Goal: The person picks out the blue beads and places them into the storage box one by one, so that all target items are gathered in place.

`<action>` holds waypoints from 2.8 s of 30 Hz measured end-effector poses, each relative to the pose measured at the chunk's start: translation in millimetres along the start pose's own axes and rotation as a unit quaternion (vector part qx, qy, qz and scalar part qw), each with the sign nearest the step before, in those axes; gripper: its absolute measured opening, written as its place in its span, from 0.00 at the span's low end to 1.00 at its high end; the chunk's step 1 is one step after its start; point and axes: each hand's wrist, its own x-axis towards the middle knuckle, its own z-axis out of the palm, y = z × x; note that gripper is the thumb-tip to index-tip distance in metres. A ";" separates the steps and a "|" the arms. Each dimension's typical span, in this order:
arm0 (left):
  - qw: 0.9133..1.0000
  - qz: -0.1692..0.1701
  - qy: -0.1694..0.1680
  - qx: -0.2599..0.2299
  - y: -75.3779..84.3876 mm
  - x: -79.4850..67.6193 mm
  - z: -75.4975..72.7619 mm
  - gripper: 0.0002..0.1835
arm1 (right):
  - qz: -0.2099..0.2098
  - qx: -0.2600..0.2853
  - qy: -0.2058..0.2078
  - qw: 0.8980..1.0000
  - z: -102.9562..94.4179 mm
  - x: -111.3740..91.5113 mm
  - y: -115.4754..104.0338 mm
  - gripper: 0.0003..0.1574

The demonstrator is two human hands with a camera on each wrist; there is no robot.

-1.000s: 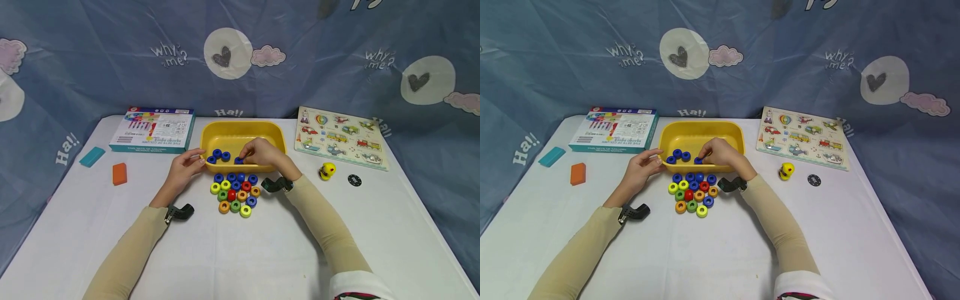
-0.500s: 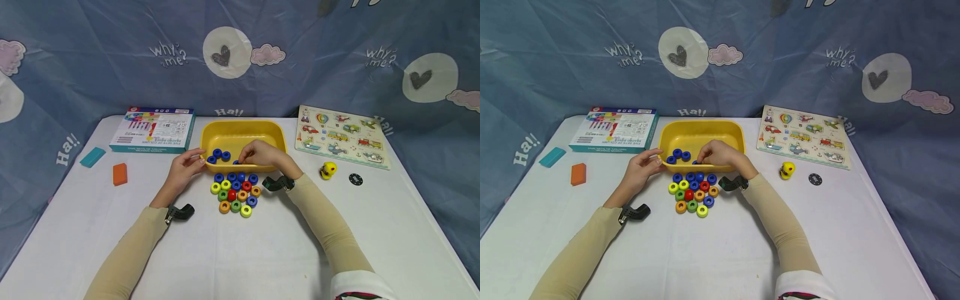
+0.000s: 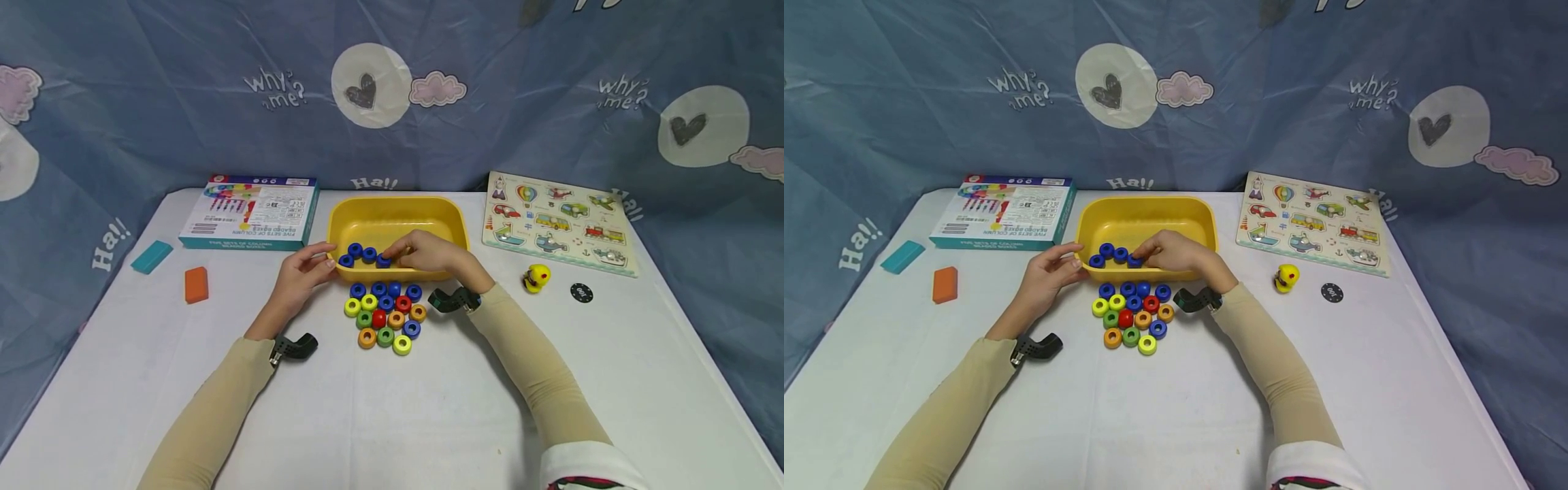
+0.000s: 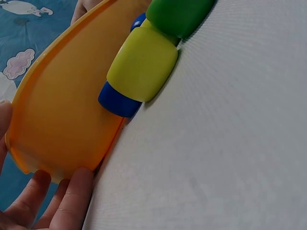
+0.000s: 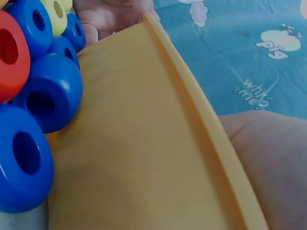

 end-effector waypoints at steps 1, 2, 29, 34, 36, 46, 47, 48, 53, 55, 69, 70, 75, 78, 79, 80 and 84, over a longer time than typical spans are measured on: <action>1.000 0.000 -0.001 -0.001 0.1 -0.2 0.1 0.22 | -0.004 -0.002 0.000 1.000 -0.1 -0.2 0.0 0.21; 1.000 0.000 -0.001 -0.001 0.3 -0.3 0.3 0.22 | -0.008 -0.003 0.000 1.000 -0.1 -0.5 -0.1 0.21; 1.000 0.007 -0.004 -0.015 1.1 0.3 -0.6 0.22 | -0.127 -0.099 0.115 0.980 32.6 -92.1 -16.6 0.12; 1.000 0.008 -0.002 -0.009 2.2 1.8 -0.8 0.22 | -0.063 -0.133 0.096 0.984 43.0 -98.4 -1.5 0.23; 1.000 0.006 -0.002 -0.008 2.7 1.9 0.1 0.22 | -0.060 -0.150 0.108 0.981 47.0 -97.5 3.0 0.24; 1.000 0.003 -0.004 -0.010 4.5 -0.8 1.4 0.22 | -0.067 -0.179 0.169 0.967 58.2 -93.0 12.5 0.10; 1.000 0.002 -0.003 -0.010 4.0 -0.8 1.3 0.22 | -0.066 -0.176 0.172 0.967 58.0 -92.9 13.2 0.09; 1.000 0.002 -0.003 -0.011 3.6 -0.8 1.2 0.22 | -0.065 -0.173 0.175 0.967 57.9 -92.7 13.8 0.08; 1.000 -0.001 -0.002 -0.008 1.6 -0.9 0.9 0.22 | -0.070 -0.157 0.180 0.969 57.9 -92.2 15.8 0.07; 1.000 -0.002 -0.002 -0.009 1.2 -1.0 0.5 0.23 | -0.070 -0.154 0.178 0.969 57.5 -91.7 15.9 0.07; 1.000 -0.002 0.002 -0.006 2.0 -2.0 1.2 0.21 | -0.117 -0.114 0.160 0.973 13.2 -89.6 -26.6 0.13; 1.000 -0.001 0.002 -0.006 1.9 -1.9 1.4 0.21 | -0.115 -0.108 0.165 0.974 8.1 -83.3 -28.4 0.14; 1.000 -0.002 -0.003 -0.008 0.4 -1.7 1.5 0.22 | -0.047 -0.093 0.160 0.982 -9.5 -40.1 -26.8 0.18; 1.000 -0.001 0.000 -0.004 -0.1 -2.2 0.8 0.21 | 0.003 -0.094 0.146 0.985 -11.5 -14.6 -21.4 0.20; 1.000 0.001 0.001 -0.004 0.0 -2.2 0.5 0.21 | 0.015 -0.096 0.141 0.985 -11.0 -7.8 -19.3 0.20; 1.000 0.002 0.000 -0.005 0.1 -2.1 0.3 0.21 | 0.024 -0.095 0.136 0.986 -10.1 -1.9 -16.9 0.20; 1.000 0.007 -0.003 -0.009 1.8 -1.9 0.1 0.22 | 0.044 -0.090 0.114 0.988 -5.0 11.2 -8.4 0.18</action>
